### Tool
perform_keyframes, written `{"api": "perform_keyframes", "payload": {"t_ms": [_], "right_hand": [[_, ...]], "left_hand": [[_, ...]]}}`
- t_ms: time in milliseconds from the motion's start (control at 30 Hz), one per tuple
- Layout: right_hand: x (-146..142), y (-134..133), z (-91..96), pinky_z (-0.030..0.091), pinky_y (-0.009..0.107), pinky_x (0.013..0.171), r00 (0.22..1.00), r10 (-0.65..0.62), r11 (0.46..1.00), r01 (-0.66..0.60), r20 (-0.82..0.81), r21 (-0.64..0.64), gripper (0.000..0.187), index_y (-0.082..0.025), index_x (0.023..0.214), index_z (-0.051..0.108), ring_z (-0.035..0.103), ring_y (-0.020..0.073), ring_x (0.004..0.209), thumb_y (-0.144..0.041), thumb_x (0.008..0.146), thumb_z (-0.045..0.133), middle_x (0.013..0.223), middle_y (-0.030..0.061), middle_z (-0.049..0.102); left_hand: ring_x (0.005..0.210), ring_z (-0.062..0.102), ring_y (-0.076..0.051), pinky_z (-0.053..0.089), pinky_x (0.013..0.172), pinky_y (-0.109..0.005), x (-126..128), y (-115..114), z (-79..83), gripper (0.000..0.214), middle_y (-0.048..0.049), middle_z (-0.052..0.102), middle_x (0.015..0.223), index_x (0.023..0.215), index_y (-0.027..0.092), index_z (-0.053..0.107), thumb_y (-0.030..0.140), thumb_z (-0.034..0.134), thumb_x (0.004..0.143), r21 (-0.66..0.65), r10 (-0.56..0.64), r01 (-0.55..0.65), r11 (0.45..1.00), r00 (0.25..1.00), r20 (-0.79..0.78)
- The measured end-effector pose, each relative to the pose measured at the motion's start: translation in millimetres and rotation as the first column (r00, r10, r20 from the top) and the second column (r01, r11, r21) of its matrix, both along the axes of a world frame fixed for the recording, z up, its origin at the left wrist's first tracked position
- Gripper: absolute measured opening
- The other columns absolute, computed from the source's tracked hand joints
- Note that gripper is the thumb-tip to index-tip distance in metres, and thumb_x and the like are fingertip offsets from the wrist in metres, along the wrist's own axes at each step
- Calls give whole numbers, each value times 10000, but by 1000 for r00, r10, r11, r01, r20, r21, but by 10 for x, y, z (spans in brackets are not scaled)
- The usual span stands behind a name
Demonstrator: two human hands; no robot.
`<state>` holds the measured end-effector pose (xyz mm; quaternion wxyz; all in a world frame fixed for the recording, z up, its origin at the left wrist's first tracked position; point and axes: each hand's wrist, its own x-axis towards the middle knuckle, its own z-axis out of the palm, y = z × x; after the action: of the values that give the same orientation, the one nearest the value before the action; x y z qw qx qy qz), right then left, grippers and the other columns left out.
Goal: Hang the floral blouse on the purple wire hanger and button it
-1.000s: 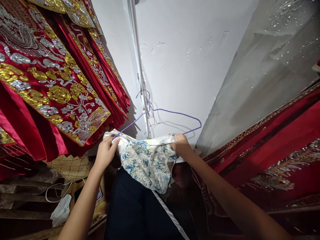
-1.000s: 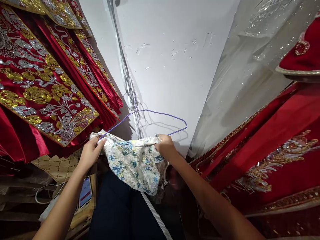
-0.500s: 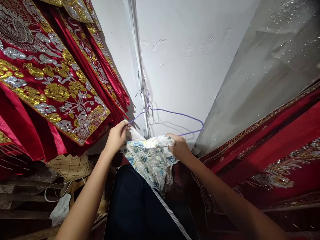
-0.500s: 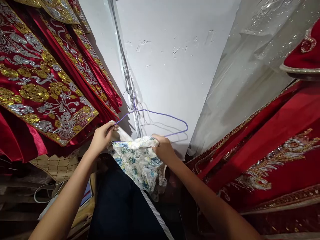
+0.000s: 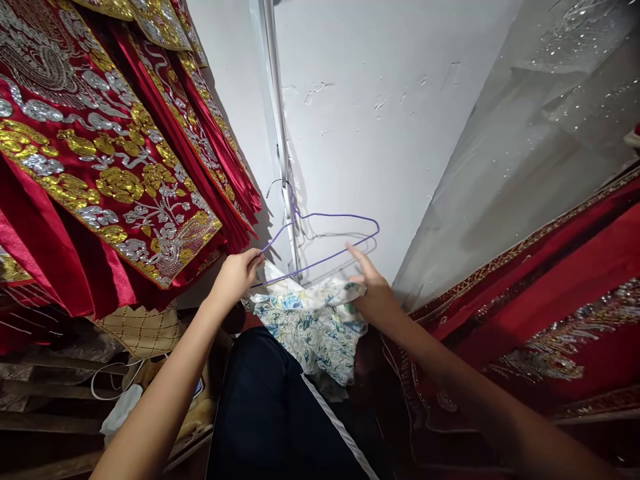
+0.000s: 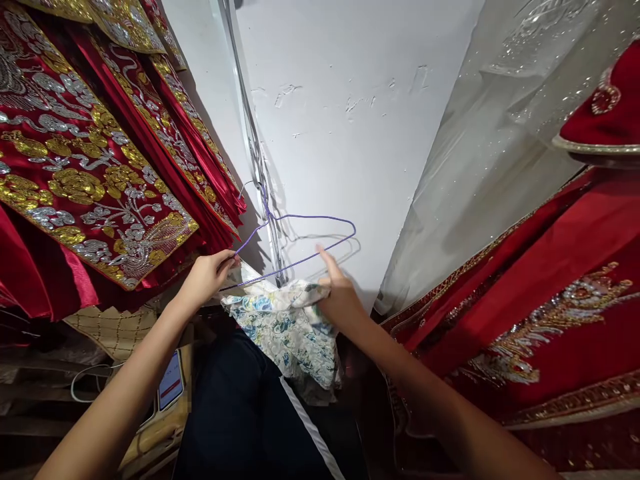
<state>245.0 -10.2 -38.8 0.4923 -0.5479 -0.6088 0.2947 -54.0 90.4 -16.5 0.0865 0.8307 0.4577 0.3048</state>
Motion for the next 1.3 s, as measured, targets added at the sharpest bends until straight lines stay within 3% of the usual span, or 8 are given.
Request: {"api": "perform_keyframes", "payload": {"t_ms": [67,133,333,500,633,800,1000,1300], "right_hand": [[-63,-101,88,432,271,527,995,86,996,-85,-52,20,330,-180,1008,728,529,150,541,-217,703,611,587,-12,589],[-59,-147,214,464,283,547,984,110,994,-107,-139,26,116,-173,764,712,588,180,600,-224,701,629,643,26,638],[282,284,403,522,301,590,942,-38,982,96,-334,161,439,-181,1098,723,683,242,751,-195,663,674,901,76,733],[623,916,204,543,353,707,979,-201,955,199,-14,219,790,-130,1435,520,687,273,850,-190,664,684,1059,134,731],[712,1087,86,534,345,755,952,-188,975,150,240,166,522,-87,1196,700,697,283,892,-251,702,659,1045,152,745],[799,910,228,516,300,692,918,-42,999,37,395,21,299,-158,945,794,711,291,872,-295,737,629,914,71,779],[918,761,402,532,311,763,895,-94,993,54,436,104,392,-180,1081,757,710,284,933,-244,711,644,1023,58,771],[923,891,311,562,354,806,955,-116,988,83,272,129,384,-191,1083,766,684,312,1055,-256,722,652,1096,87,753]], "left_hand": [[865,715,-237,479,739,-277,12,1,7,216,-101,753,938,990,180,661,269,469,947,-17,-13,12,1000,1000,-8],[845,711,-230,474,726,-275,12,-10,43,213,-95,751,926,974,176,659,267,468,948,-26,-31,30,999,999,-35],[793,695,-210,463,709,-274,-33,-109,268,241,-77,747,871,923,165,671,304,476,953,-107,-88,80,991,993,-73],[794,682,-204,467,715,-277,-69,-133,417,297,-64,751,879,885,165,682,368,476,951,-207,-214,198,958,975,-55],[809,690,-221,481,732,-290,-123,-81,418,332,-78,756,873,897,159,699,413,490,939,-237,-207,200,951,978,-7],[798,675,-220,478,717,-281,-331,-49,351,375,-76,761,882,901,148,744,467,546,903,-303,-119,171,937,976,182],[1009,699,-326,537,819,-375,-616,-111,236,488,-179,741,1131,1128,99,730,408,630,763,-462,-49,516,721,703,709],[784,726,-188,542,698,-241,-794,-146,208,337,-110,791,965,1045,155,790,240,827,721,-521,-44,393,758,827,560]]}}
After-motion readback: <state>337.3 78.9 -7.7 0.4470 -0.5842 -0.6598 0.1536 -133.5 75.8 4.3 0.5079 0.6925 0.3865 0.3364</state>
